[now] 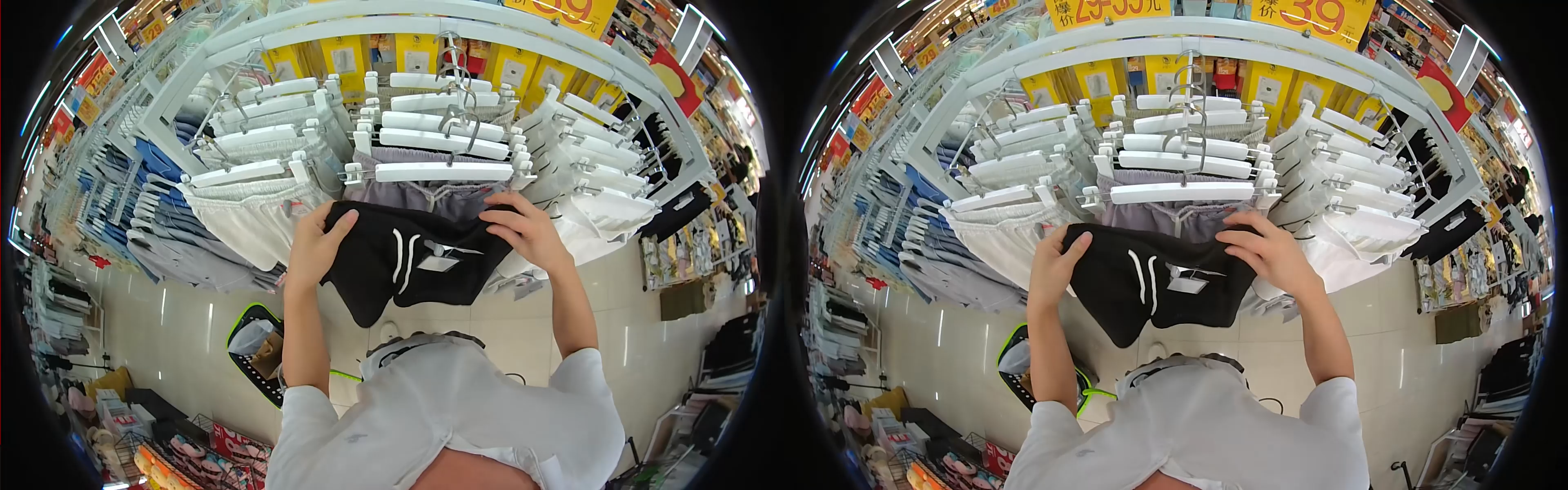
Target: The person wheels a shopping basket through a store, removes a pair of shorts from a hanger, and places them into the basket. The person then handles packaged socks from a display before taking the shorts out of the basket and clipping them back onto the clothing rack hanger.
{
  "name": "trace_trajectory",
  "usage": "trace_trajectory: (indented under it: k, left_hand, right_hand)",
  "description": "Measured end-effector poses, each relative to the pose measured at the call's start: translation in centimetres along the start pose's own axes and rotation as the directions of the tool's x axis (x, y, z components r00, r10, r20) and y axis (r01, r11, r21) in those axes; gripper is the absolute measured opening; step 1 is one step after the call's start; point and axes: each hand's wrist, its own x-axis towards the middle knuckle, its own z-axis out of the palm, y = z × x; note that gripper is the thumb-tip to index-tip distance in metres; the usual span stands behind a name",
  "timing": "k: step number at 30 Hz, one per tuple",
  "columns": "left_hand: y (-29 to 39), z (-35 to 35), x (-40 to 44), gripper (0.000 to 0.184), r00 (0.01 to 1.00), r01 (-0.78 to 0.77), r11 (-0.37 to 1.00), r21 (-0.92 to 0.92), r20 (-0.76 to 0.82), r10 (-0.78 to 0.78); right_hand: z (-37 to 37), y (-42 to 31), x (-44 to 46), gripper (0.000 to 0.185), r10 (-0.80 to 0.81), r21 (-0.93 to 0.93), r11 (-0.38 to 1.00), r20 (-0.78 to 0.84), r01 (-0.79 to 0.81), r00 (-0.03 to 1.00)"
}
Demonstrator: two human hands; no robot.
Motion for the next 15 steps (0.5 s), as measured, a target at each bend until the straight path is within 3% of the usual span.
trace_trajectory:
  k: [3, 5, 7, 10, 12, 13, 15]
  left_hand:
    - [-0.7, -0.6, -0.1, 0.020, 1.000, -0.009, 0.997, -0.075, 0.002, 0.009]
    - [-1.1, -0.6, -0.2, 0.021, 1.000, -0.014, 0.989, -0.149, 0.004, 0.015]
    - [-1.8, -0.4, -0.5, 0.024, 0.993, -0.118, 0.978, -0.170, -0.006, 0.119]
    - [-2.3, -1.3, -0.6, 0.026, 0.997, -0.074, 0.986, -0.152, -0.016, 0.073]
    - [-2.3, -1.8, -0.6, 0.026, 0.998, -0.012, 0.994, -0.109, -0.063, 0.005]
    - [-2.3, -1.9, -0.9, 0.026, 0.998, -0.008, 0.994, -0.108, -0.064, 0.001]
    - [-2.0, -2.1, -1.1, 0.022, 0.996, -0.036, 0.999, 0.023, -0.087, 0.038]
  right_hand:
    - [0.2, -0.6, 0.0, 0.020, -0.013, -0.025, 1.000, -0.021, 0.012, 1.000]
    - [0.5, -0.9, -0.1, 0.022, 0.143, 0.139, 0.978, 0.108, -0.157, 0.984]
    - [1.1, -0.9, 0.0, 0.022, 0.147, 0.157, 0.973, 0.145, -0.169, 0.979]
    - [1.9, -0.2, -0.7, 0.021, 0.089, 0.158, 0.979, 0.222, -0.125, 0.971]
    - [1.6, -0.2, -0.8, 0.018, 0.229, 0.175, 0.933, 0.389, -0.316, 0.892]
    - [1.5, -0.3, -0.8, 0.018, 0.229, 0.177, 0.932, 0.392, -0.317, 0.891]
    - [1.1, -0.5, -0.6, 0.017, 0.209, 0.177, 0.950, 0.247, -0.257, 0.946]
